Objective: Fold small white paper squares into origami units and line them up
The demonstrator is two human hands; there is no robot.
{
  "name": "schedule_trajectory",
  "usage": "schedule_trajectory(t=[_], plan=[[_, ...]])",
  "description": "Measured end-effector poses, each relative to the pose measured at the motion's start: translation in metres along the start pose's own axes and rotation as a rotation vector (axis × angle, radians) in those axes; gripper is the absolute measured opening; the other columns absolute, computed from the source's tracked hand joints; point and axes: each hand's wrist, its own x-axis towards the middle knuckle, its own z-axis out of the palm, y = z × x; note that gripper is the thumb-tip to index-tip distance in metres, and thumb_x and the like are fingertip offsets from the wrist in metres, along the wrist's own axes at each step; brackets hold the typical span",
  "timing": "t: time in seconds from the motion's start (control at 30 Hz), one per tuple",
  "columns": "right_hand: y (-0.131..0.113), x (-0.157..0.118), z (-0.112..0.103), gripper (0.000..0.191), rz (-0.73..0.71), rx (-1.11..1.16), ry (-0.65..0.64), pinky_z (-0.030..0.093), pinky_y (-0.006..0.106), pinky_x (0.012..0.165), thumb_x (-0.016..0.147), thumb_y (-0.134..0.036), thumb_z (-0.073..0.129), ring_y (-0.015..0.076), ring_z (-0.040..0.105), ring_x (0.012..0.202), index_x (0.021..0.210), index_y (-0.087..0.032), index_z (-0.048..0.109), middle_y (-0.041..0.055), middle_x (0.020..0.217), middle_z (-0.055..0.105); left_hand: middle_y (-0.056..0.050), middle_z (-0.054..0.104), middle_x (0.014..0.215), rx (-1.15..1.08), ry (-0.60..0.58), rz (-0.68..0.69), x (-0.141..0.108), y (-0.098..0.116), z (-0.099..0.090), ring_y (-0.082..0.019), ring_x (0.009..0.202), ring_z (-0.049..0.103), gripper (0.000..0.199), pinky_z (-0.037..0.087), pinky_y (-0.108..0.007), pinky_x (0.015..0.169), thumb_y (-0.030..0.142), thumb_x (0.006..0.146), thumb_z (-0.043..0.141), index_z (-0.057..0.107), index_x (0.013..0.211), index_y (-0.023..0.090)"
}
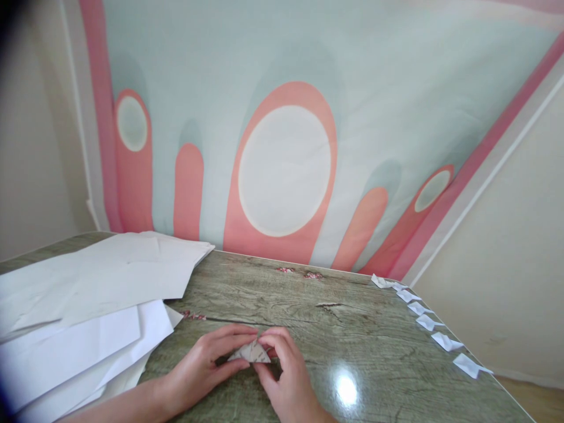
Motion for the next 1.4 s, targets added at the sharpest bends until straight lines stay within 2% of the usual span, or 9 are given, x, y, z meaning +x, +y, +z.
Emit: schedule_trajectory(t=[0.17,0.37,0.47,0.7,0.83,1.03,1.2,1.4], plan=[[-0.002,0.0,-0.002,0.019,-0.041,-0.009,0.021,0.051,0.03,0.078,0.08,-0.011,0.057,0.0187,0.058,0.093,0.096,-0.022,0.058,0.0063,0.099,0.057,-0.006,0.062,0.115,-0.006,-0.011,-0.024,0.0,0.002,-0.002,-0.019,0.103,0.058,0.033,0.046,-0.03,0.091,0.028,0.082,0.062,0.061,0.114,0.024],[-0.007,-0.004,0.001,0.028,-0.074,0.083,0.032,0.054,0.03,0.076,0.081,-0.011,0.054,0.0171,0.059,0.087,0.106,-0.023,0.053,0.0078,0.107,0.054,-0.005,0.063,0.111,-0.076,-0.048,0.005,0.002,0.01,-0.004,-0.018,0.101,0.058,0.03,0.045,-0.027,0.091,0.023,0.081,0.062,0.061,0.111,0.024],[-0.008,-0.005,0.004,0.031,-0.092,0.116,0.05,0.055,0.03,0.074,0.079,-0.01,0.055,0.0175,0.059,0.088,0.107,-0.024,0.051,0.0077,0.108,0.053,-0.004,0.063,0.107,-0.126,-0.037,0.02,0.002,0.011,-0.004,-0.016,0.096,0.059,0.031,0.047,-0.023,0.086,0.019,0.079,0.065,0.062,0.11,0.024],[-0.01,-0.008,0.009,0.025,-0.07,0.172,0.11,0.055,0.032,0.076,0.076,-0.009,0.057,0.0187,0.057,0.092,0.096,-0.023,0.049,0.0077,0.105,0.049,-0.005,0.063,0.1,-0.203,0.01,-0.03,0.002,0.015,0.002,-0.015,0.088,0.06,0.028,0.05,-0.022,0.075,0.019,0.077,0.066,0.063,0.104,0.021],[-0.01,-0.009,0.01,0.02,-0.06,0.127,0.147,0.054,0.033,0.075,0.075,-0.009,0.057,0.0194,0.057,0.092,0.087,-0.023,0.049,0.0063,0.098,0.051,-0.005,0.063,0.1,-0.189,0.041,-0.032,0.0,0.017,0.003,-0.015,0.083,0.06,0.027,0.051,-0.023,0.074,0.017,0.076,0.067,0.063,0.102,0.019],[-0.011,-0.01,0.009,0.023,-0.082,0.058,0.131,0.053,0.03,0.075,0.075,-0.006,0.056,0.0189,0.056,0.092,0.09,-0.023,0.051,0.0063,0.097,0.05,-0.005,0.062,0.103,-0.16,0.06,-0.004,-0.002,0.015,0.003,-0.015,0.086,0.06,0.031,0.051,-0.023,0.077,0.016,0.077,0.066,0.062,0.107,0.021],[-0.013,-0.007,0.005,0.022,-0.137,-0.075,0.156,0.051,0.03,0.077,0.073,-0.006,0.058,0.0191,0.057,0.09,0.088,-0.022,0.054,0.0055,0.094,0.053,-0.007,0.062,0.107,-0.223,0.057,-0.004,-0.003,0.012,0.006,-0.017,0.094,0.06,0.035,0.052,-0.025,0.079,0.013,0.074,0.068,0.062,0.108,0.02],[-0.017,-0.005,0.003,0.022,-0.174,-0.124,0.155,0.05,0.028,0.078,0.073,-0.007,0.056,0.0184,0.058,0.09,0.09,-0.021,0.056,0.0055,0.094,0.054,-0.006,0.065,0.107,-0.211,0.066,-0.026,-0.003,0.012,0.006,-0.018,0.093,0.063,0.038,0.053,-0.024,0.079,0.012,0.073,0.069,0.064,0.11,0.022]])
